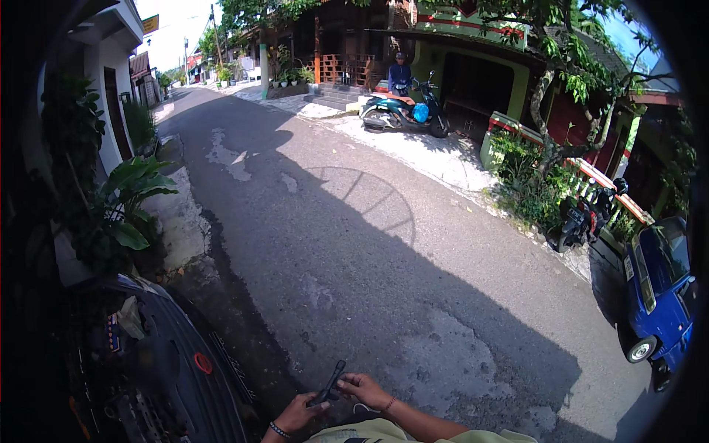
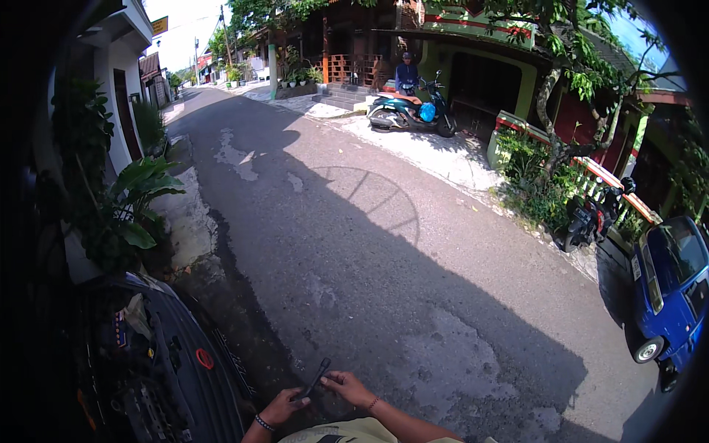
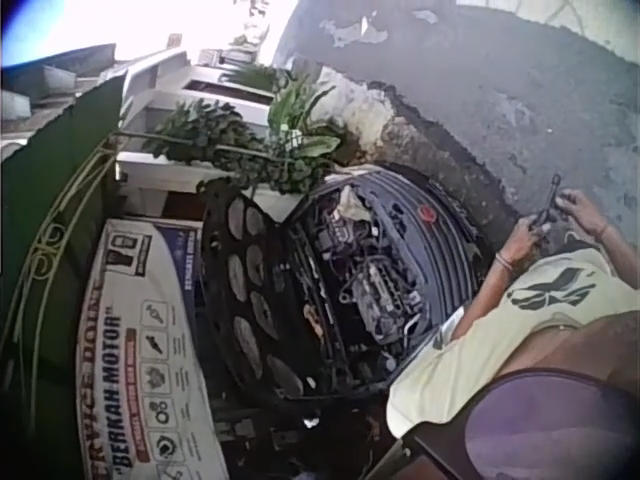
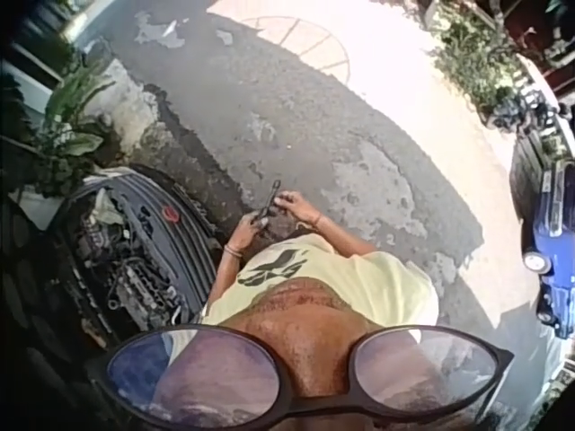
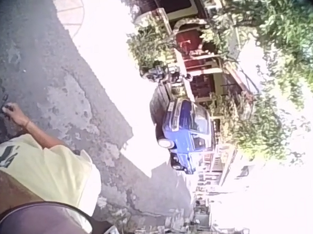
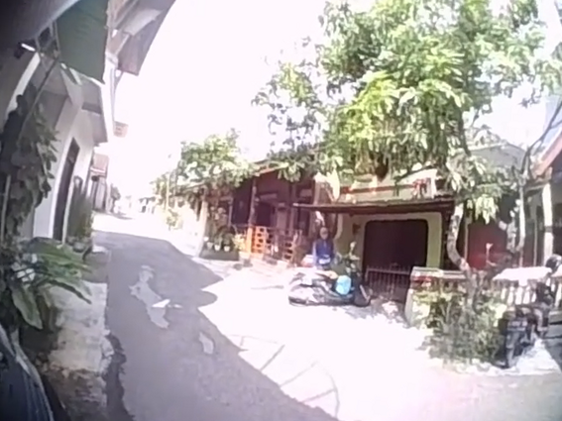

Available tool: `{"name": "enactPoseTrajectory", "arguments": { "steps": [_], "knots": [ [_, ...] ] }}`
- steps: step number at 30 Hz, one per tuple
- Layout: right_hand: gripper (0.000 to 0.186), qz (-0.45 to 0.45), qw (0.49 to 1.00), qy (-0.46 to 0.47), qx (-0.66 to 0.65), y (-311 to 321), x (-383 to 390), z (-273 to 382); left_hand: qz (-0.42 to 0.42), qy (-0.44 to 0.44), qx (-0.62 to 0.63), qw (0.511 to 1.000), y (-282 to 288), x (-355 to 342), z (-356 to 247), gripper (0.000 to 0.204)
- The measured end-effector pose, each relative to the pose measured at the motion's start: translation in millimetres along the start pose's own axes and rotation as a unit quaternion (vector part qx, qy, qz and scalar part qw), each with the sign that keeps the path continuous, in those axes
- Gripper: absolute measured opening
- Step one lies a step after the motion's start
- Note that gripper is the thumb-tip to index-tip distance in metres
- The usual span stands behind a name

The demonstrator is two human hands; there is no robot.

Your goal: Repairing a car engine by removing ignition coils and using a ratchet to loosen engine components.

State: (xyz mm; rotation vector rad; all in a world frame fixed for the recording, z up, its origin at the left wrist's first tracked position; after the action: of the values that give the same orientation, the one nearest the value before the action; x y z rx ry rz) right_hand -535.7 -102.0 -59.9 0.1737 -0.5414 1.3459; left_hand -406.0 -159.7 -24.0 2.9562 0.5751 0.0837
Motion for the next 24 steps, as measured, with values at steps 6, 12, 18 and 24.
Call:
{"name": "enactPoseTrajectory", "arguments": {
  "steps": [6,12,18,24],
  "knots": [
    [0.024,0.047,0.998,-0.023,0.02,-7.9,-12.0,-14.0,0.052,-0.081,0.188,0.977,-5.6,4.1,-2.8,0.064],
    [0.021,0.051,0.964,-0.02,-0.259,-10.6,-13.1,23.9,-0.213,-0.068,0.371,0.901,6.8,4.1,-6.5,0.062],
    [0.015,0.031,0.996,0.06,-0.061,-25.8,-51.0,87.3,-0.356,-0.055,0.274,0.892,65.4,-4.6,-2.4,0.021],
    [0.031,0.122,0.984,0.06,0.112,-80.5,-79.4,104.9,-0.53,-0.129,0.393,0.74,109.9,53.9,13.2,0.015]
  ]
}}
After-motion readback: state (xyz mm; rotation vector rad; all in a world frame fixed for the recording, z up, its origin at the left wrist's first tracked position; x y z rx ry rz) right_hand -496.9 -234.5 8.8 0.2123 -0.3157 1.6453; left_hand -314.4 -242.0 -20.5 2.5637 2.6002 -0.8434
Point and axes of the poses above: each hand's wrist, its own x-axis away from the middle knuckle, its own y-axis out of the back of the hand, z = x × y, the point moved 10 cm from there along -x, towards the middle knuckle, and after that the axes turned 15 degrees about -y, right-handed, at the moved point
